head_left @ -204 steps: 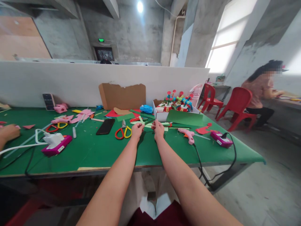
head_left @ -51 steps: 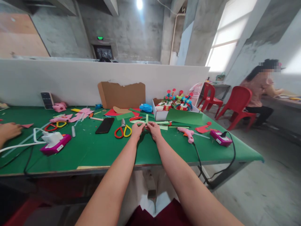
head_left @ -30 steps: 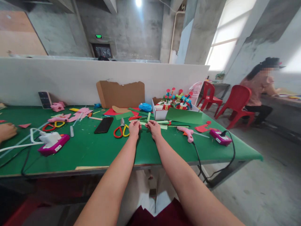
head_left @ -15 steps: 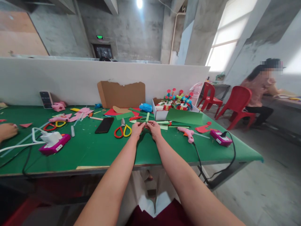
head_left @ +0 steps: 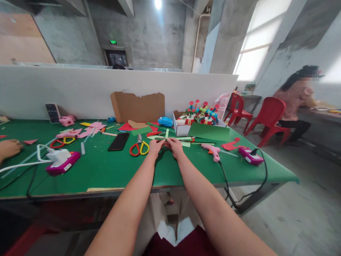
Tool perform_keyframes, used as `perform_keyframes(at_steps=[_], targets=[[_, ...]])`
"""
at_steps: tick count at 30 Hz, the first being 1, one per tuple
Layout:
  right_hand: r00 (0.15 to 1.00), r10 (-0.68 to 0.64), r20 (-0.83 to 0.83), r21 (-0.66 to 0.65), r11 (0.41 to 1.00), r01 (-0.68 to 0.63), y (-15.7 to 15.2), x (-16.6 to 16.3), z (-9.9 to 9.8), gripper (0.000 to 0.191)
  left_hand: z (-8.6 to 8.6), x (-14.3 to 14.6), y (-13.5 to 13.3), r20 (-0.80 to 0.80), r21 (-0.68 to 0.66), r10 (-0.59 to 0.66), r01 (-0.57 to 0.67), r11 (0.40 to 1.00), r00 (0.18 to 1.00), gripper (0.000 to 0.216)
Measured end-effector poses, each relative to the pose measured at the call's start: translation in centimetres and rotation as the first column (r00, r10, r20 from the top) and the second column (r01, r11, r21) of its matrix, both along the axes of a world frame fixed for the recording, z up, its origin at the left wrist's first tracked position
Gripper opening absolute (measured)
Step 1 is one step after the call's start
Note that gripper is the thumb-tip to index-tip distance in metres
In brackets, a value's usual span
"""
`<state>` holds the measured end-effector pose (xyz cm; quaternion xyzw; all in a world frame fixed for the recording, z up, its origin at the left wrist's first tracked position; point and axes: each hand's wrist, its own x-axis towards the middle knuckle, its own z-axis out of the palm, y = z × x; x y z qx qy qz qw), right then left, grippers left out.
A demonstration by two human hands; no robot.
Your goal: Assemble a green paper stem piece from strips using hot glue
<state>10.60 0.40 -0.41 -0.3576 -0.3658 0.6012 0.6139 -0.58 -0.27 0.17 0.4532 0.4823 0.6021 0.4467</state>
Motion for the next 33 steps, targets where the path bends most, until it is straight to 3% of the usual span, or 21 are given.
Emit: perform_keyframes(at_steps=[10,14,26,33], targets=[[0.999,0.025,0.032,0.004,1.000,-0.026,0.1,0.1,-0.2,0.021,-0.7,-0.1,0.6,0.044,-0.008,-0.021,0.021,1.000,0.999,0.024],[0.998,0.032,0.059,0.003,0.999,-0.032,0.0,-0.2,-0.1,0.024,-0.8,-0.1,0.8,0.025,-0.029,0.028,-0.028,0.999,0.999,0.022],[0.998,0.048,0.029,0.005,0.999,-0.048,0.0,0.0,-0.1,0.026,0.1,0.1,-0.1,0.030,0.038,-0.018,0.017,0.999,0.999,0.028],[0.988,-0.038,0.151,0.073,0.997,0.028,0.3,0.0,-0.6,0.025,0.3,0.0,-0.1,-0.047,0.028,0.045,-0.044,0.999,0.998,0.026]])
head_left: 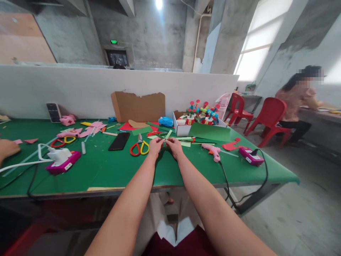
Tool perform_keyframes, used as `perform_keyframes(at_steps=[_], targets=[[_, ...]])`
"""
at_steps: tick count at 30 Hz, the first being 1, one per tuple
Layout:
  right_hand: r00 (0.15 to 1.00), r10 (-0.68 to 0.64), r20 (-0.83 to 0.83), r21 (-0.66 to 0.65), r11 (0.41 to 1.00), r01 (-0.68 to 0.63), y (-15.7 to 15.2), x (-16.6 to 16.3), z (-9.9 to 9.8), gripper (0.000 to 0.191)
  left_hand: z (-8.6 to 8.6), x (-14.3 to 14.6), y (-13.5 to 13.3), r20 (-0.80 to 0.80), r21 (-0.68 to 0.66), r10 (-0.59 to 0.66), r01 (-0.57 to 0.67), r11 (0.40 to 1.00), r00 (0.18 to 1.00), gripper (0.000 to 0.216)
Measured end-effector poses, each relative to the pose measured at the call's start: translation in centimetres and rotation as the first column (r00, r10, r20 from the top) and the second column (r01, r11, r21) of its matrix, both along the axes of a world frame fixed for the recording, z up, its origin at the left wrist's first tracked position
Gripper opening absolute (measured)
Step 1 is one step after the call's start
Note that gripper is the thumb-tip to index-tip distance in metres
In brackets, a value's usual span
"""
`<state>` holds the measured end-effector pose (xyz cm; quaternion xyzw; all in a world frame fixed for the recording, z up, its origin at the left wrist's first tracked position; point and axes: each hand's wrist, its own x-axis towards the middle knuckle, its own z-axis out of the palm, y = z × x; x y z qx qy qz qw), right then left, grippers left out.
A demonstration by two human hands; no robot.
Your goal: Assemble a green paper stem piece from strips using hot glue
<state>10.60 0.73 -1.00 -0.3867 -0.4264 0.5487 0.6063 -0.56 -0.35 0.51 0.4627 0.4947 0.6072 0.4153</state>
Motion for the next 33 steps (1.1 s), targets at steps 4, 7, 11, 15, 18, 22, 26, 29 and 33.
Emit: perform_keyframes(at_steps=[4,7,11,15,18,22,26,29,33], targets=[[0.999,-0.006,0.039,-0.007,1.000,0.006,0.23,-0.14,-0.25,0.027,0.02,-0.02,-0.11,0.002,0.015,-0.021,0.021,1.000,1.000,0.025],[0.999,-0.003,0.042,-0.002,1.000,0.004,0.23,-0.19,-0.27,0.027,-0.04,-0.01,-0.14,0.007,0.017,-0.030,0.029,0.999,1.000,0.024],[0.998,-0.016,0.052,-0.014,1.000,0.017,0.05,-0.26,-0.11,0.026,-0.20,-0.05,-0.01,0.010,0.011,-0.036,0.035,0.999,0.999,0.024],[0.999,-0.019,0.043,-0.035,0.999,0.021,-0.17,-0.26,0.14,0.025,-0.37,-0.02,0.16,0.020,0.014,-0.034,0.034,0.999,0.999,0.023],[1.000,-0.020,0.001,-0.055,0.998,0.021,-0.22,-0.15,0.32,0.024,-0.44,0.03,0.25,0.079,0.015,-0.036,0.035,0.999,0.996,0.019],[0.994,-0.055,-0.091,-0.092,0.995,0.047,-0.14,0.01,0.51,0.024,-0.49,0.05,0.27,0.117,0.016,-0.042,0.040,0.999,0.992,0.024],[0.993,-0.062,-0.103,-0.091,0.994,0.053,-0.18,-0.01,0.60,0.025,-0.47,0.09,0.18,0.107,0.025,-0.065,0.063,0.998,0.992,0.023],[0.994,-0.050,-0.096,-0.083,0.996,0.042,-0.28,-0.10,0.64,0.026,-0.36,0.17,0.05,0.099,0.025,-0.078,0.076,0.997,0.992,0.021],[0.994,-0.053,-0.100,-0.086,0.995,0.044,-0.35,-0.13,0.65,0.027,-0.24,0.23,-0.06,0.092,0.024,-0.088,0.086,0.996,0.992,0.020]])
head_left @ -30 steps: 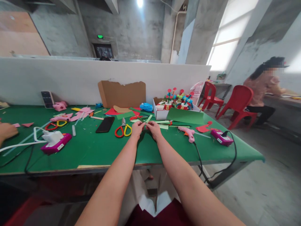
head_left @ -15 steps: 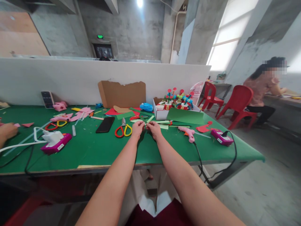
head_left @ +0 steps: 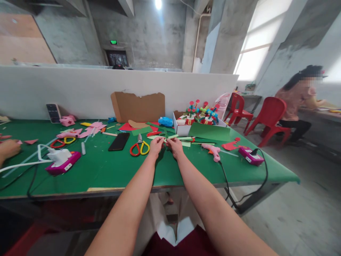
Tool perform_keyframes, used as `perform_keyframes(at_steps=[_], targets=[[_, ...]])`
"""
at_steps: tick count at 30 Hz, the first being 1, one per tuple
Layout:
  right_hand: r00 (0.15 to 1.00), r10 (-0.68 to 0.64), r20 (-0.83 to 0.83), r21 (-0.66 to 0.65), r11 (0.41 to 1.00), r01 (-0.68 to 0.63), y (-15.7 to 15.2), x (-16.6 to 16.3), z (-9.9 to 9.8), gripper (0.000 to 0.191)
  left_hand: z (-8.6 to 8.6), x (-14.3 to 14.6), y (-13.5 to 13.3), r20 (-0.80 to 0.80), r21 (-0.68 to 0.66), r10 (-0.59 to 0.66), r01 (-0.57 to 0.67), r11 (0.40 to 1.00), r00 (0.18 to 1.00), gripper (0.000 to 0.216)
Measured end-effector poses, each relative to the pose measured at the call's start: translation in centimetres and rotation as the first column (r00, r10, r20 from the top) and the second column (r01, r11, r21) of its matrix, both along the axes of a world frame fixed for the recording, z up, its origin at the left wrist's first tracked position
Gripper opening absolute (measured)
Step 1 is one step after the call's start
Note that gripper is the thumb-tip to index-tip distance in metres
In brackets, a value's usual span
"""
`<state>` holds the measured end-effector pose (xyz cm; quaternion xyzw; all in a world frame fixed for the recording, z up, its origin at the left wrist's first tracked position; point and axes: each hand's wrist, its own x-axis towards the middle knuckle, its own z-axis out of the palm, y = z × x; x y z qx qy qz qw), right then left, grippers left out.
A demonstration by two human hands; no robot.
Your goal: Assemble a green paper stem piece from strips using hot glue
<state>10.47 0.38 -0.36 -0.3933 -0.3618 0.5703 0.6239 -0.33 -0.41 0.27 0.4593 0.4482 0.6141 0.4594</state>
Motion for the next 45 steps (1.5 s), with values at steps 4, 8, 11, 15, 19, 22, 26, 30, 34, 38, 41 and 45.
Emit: perform_keyframes(at_steps=[4,8,11,15,19,22,26,30,34,38,41,45], targets=[[1.000,0.001,0.007,0.009,1.000,-0.001,0.01,0.01,-0.02,0.027,-0.09,0.01,0.03,-0.011,0.007,-0.005,0.005,1.000,1.000,0.024],[1.000,-0.002,-0.002,0.016,1.000,0.002,0.05,-0.02,-0.05,0.026,-0.25,-0.02,0.12,-0.002,0.009,0.006,-0.006,1.000,1.000,0.028],[1.000,0.007,0.001,0.025,1.000,-0.007,0.10,0.00,-0.12,0.026,-0.36,-0.07,0.23,-0.009,0.005,0.003,-0.003,1.000,1.000,0.027],[1.000,0.007,0.019,0.030,1.000,-0.008,0.14,0.04,-0.21,0.026,-0.44,-0.09,0.38,-0.012,-0.004,-0.012,0.011,1.000,1.000,0.025],[0.999,-0.003,0.032,0.041,0.999,0.001,-0.03,-0.02,-0.11,0.020,-0.38,-0.02,0.44,-0.003,-0.027,0.002,-0.002,1.000,1.000,0.025],[0.998,0.029,0.058,0.055,0.998,-0.032,-0.24,-0.07,0.04,0.016,-0.39,-0.03,0.52,0.015,-0.033,0.005,-0.004,0.999,1.000,0.021],[0.994,0.064,0.086,0.053,0.996,-0.069,-0.28,-0.13,0.06,0.015,-0.65,-0.23,0.78,0.021,-0.033,0.005,-0.004,0.999,1.000,0.018],[0.995,0.029,0.099,0.040,0.999,-0.033,-0.02,-0.18,-0.11,0.015,-0.81,-0.33,0.95,0.012,-0.041,0.023,-0.023,0.999,1.000,0.020],[0.996,0.012,0.088,0.045,0.999,-0.016,0.07,-0.12,-0.18,0.017,-0.55,-0.13,0.73,0.023,-0.045,0.026,-0.025,0.999,0.999,0.024],[0.997,0.017,0.078,0.057,0.998,-0.022,-0.06,-0.10,-0.14,0.018,-0.37,-0.08,0.57,0.026,-0.042,0.006,-0.005,0.999,1.000,0.026],[0.995,0.034,0.095,0.059,0.997,-0.039,-0.12,-0.17,-0.12,0.019,-0.54,-0.21,0.70,0.030,-0.038,-0.005,0.006,0.999,1.000,0.026],[0.995,0.011,0.101,0.056,0.998,-0.017,-0.11,-0.28,-0.12,0.021,-0.84,-0.31,0.92,0.021,-0.035,-0.012,0.013,0.999,1.000,0.027]])
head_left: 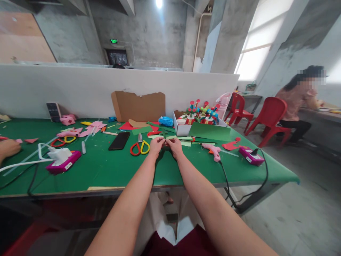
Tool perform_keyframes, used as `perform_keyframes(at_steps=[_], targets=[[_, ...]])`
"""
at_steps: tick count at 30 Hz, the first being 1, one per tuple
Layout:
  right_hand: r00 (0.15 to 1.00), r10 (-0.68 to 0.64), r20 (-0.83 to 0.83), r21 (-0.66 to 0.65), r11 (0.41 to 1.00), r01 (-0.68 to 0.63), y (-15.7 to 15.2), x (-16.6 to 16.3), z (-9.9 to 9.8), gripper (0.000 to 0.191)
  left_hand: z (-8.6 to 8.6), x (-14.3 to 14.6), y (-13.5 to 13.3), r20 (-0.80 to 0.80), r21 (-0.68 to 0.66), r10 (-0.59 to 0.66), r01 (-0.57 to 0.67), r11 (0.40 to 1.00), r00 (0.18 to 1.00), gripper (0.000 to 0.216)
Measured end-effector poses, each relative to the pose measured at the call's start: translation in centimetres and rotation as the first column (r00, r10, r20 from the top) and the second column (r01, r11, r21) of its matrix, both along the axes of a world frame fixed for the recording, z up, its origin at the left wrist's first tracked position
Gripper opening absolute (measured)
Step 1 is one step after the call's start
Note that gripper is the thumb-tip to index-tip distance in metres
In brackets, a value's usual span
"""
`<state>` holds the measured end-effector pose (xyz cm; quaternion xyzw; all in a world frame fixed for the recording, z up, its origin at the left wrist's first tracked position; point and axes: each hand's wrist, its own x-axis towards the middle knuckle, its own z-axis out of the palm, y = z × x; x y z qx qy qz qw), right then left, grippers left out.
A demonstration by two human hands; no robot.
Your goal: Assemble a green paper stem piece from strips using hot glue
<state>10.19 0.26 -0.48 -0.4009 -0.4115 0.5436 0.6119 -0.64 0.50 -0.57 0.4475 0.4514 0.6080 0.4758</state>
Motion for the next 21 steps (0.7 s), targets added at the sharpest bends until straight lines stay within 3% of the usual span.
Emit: perform_keyframes(at_steps=[8,16,21], targets=[[1.000,0.010,-0.009,0.068,0.998,-0.010,-0.12,0.20,-0.13,0.028,0.00,0.04,0.08,0.008,-0.011,0.001,0.000,1.000,1.000,0.025],[0.995,0.077,-0.069,-0.008,0.997,-0.078,0.54,0.35,-0.31,0.014,-0.28,-0.39,0.41,0.058,-0.009,-0.029,0.030,1.000,0.998,0.029],[0.991,0.100,-0.086,0.037,0.995,-0.097,0.44,0.40,-0.36,0.021,-0.17,-0.25,0.33,0.073,-0.003,-0.029,0.030,1.000,0.997,0.027]])
